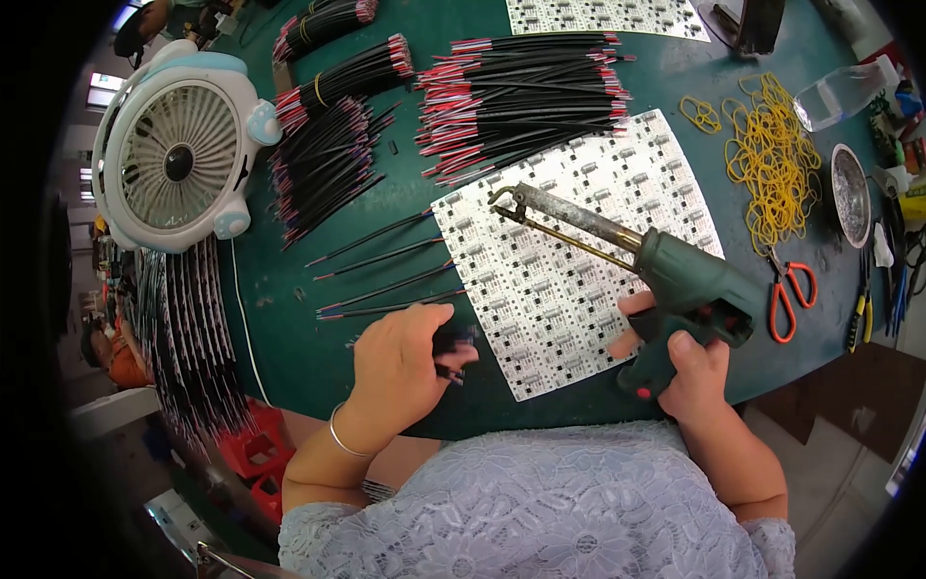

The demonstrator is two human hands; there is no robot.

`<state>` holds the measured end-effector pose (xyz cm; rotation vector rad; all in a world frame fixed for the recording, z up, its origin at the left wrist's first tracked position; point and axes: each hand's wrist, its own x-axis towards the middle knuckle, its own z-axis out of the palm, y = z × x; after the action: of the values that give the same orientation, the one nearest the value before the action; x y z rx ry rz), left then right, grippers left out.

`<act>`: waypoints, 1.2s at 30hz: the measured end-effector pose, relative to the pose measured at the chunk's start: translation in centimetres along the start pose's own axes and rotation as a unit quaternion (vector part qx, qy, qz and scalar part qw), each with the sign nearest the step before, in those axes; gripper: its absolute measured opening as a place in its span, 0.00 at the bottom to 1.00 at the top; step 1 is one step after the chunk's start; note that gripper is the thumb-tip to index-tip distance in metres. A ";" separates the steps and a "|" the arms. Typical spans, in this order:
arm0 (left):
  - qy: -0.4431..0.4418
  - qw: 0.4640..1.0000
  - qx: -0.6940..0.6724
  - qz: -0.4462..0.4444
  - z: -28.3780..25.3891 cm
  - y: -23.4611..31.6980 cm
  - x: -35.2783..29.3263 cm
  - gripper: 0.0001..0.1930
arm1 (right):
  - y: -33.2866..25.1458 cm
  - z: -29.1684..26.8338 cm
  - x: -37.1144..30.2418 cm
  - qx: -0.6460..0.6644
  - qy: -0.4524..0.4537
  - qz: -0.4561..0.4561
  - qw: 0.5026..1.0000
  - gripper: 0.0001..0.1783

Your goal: The person solders individual wires onto a printed circuit board panel using a soldering iron.

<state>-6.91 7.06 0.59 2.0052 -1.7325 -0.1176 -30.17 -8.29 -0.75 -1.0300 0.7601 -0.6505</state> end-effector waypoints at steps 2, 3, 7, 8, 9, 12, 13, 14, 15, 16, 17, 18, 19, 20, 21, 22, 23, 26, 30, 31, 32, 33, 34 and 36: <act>-0.032 0.999 0.022 -0.005 0.3 -0.4 -0.5 0.24 | -0.1 -0.2 -0.5 -0.006 0.005 0.008 1.000 0.38; -0.065 0.997 0.041 -0.010 0.4 -0.6 -0.7 0.22 | -0.2 -0.9 -1.0 -0.022 -0.037 0.021 0.999 0.37; 0.003 0.999 0.043 0.026 0.8 -0.7 -0.4 0.20 | -1.3 -2.1 -2.8 -0.201 -0.155 0.011 0.967 0.33; 0.000 0.998 0.055 0.033 0.6 -0.7 -0.3 0.19 | -1.5 -2.6 -3.6 -0.246 -0.150 0.052 0.956 0.24; -0.003 0.997 0.068 0.040 0.6 -0.6 -0.3 0.19 | -1.6 -2.7 -3.6 -0.247 -0.148 0.051 0.956 0.24; 0.010 0.997 0.063 0.047 0.7 -0.7 -0.4 0.20 | -2.1 -2.1 -3.3 -0.409 -0.203 -0.092 0.885 0.27; 0.011 0.997 0.062 0.047 0.7 -0.7 -0.4 0.20 | -2.0 -2.3 -3.6 -0.410 -0.203 -0.092 0.884 0.27; 0.008 0.998 0.049 0.045 0.8 -0.8 -0.4 0.20 | -2.0 -2.6 -3.8 -0.439 -0.211 -0.101 0.868 0.26; 0.006 0.998 0.036 0.043 0.8 -0.8 -0.4 0.20 | -2.0 -2.7 -3.9 -0.467 -0.218 -0.110 0.850 0.25; 0.007 0.998 0.036 0.043 0.9 -0.9 -0.4 0.20 | -1.9 -2.7 -3.8 -0.468 -0.218 -0.111 0.849 0.25; 0.005 0.999 0.030 0.039 0.9 -0.9 -0.4 0.21 | -1.9 -2.8 -3.7 -0.474 -0.232 -0.124 0.840 0.25; 0.003 0.999 0.025 0.035 1.0 -0.8 -0.4 0.21 | -1.9 -2.8 -3.6 -0.481 -0.245 -0.138 0.831 0.24; 0.003 0.999 0.025 0.034 0.9 -0.8 -0.4 0.21 | -2.0 -2.7 -3.7 -0.481 -0.246 -0.138 0.830 0.24; -0.011 1.000 0.008 0.023 0.7 -0.8 -0.3 0.22 | -2.0 -2.4 -3.7 -0.475 -0.236 -0.120 0.839 0.23; -0.025 1.000 -0.008 0.012 0.7 -0.8 -0.3 0.23 | -2.0 -2.2 -3.8 -0.468 -0.227 -0.103 0.848 0.23; -0.025 1.000 -0.009 0.012 0.7 -1.0 -0.3 0.23 | -2.0 -2.2 -3.8 -0.469 -0.226 -0.103 0.848 0.23; -0.028 0.999 -0.021 0.013 0.7 -1.2 -0.2 0.20 | -1.8 -2.3 -3.7 -0.462 -0.230 -0.104 0.850 0.22; -0.034 0.999 -0.039 0.011 0.6 -1.4 -0.1 0.18 | -1.9 -2.2 -3.8 -0.457 -0.236 -0.101 0.852 0.22; -0.037 0.998 -0.042 0.007 0.4 -1.3 0.0 0.19 | -2.1 -1.9 -3.6 -0.447 -0.242 -0.095 0.856 0.21; -0.037 0.998 -0.042 0.007 0.5 -1.4 0.0 0.19 | -2.0 -1.8 -3.8 -0.447 -0.242 -0.095 0.856 0.21; -0.035 0.998 -0.044 0.012 0.5 -1.5 0.1 0.18 | -1.8 -1.8 -4.1 -0.421 -0.202 -0.045 0.883 0.21; -0.032 0.998 -0.046 0.017 0.5 -1.5 0.1 0.18 | -1.7 -1.7 -4.3 -0.392 -0.160 0.005 0.906 0.21; -0.031 0.998 -0.046 0.017 0.4 -1.6 0.1 0.18 | -1.8 -1.8 -4.2 -0.393 -0.160 0.005 0.906 0.21; -0.037 0.999 -0.037 0.016 0.4 -1.6 0.2 0.18 | -2.0 -1.8 -3.9 -0.455 -0.222 -0.090 0.858 0.18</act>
<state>-5.55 6.92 -0.42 1.9422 -1.7795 -0.2448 -34.12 -6.94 1.43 -2.0604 0.5480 -0.1466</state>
